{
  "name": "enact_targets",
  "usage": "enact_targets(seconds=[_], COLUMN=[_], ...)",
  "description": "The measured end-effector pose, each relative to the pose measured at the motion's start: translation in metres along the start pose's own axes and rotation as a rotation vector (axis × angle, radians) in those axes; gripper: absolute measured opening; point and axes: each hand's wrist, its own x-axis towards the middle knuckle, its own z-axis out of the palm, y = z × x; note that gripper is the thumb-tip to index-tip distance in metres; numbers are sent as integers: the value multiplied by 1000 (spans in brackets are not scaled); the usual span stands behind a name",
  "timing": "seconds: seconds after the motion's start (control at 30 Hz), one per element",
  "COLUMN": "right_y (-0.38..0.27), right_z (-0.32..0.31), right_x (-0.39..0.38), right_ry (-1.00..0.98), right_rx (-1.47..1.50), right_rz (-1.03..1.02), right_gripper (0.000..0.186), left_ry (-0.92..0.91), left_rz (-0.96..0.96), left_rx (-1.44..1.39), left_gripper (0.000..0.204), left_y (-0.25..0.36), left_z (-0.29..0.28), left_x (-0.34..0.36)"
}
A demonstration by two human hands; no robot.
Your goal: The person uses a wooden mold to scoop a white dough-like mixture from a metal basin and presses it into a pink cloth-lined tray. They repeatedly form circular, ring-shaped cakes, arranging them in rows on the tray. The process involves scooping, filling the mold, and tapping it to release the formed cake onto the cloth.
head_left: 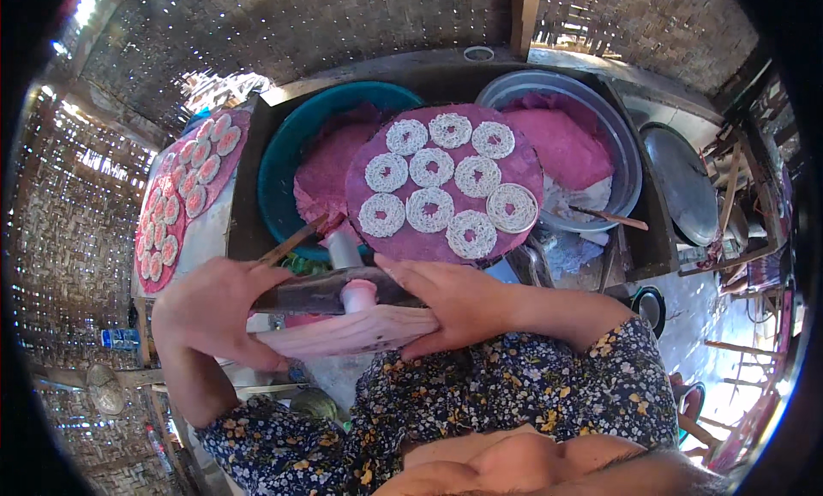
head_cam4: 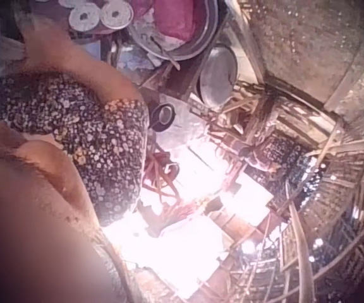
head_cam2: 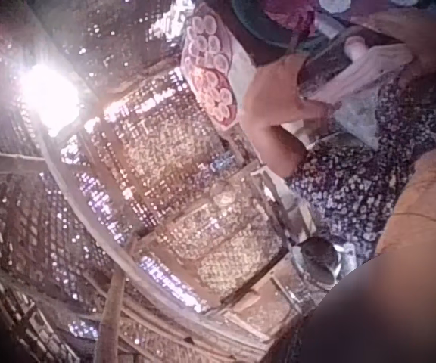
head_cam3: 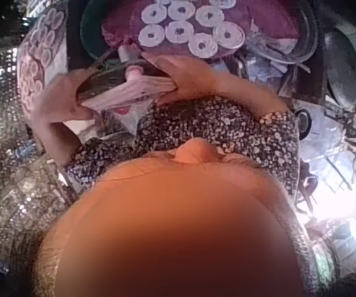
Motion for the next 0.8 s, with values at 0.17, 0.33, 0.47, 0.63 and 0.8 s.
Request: enact_targets(seconds=[0.17, 0.33, 0.47, 0.63, 0.8], right_y=[8, 9, 19, 40, 63], right_z=[-34, -92, -104, -119, -135], right_x=[-20, -64, -103, -148, -136], right_ry=[-131, -100, 33, 105, 271], right_rx=[219, 1091, 1323, 1431, 1178], right_rz=[92, 333, 482, 605, 886], right_gripper=[101, 102, 110, 98, 90], left_ry=[-38, 257, 74, 41, -25], left_rz=[305, 1238, 1964, 1753, 1564], left_rx=[-488, -1702, -1607, -1986, -2327], left_gripper=[101, 114, 98, 65, 56], left_y=[-23, 19, 66, 80, 61], left_z=[-21, -30, -47, -37, -13], left_x=[28, 132, 198, 265, 357])
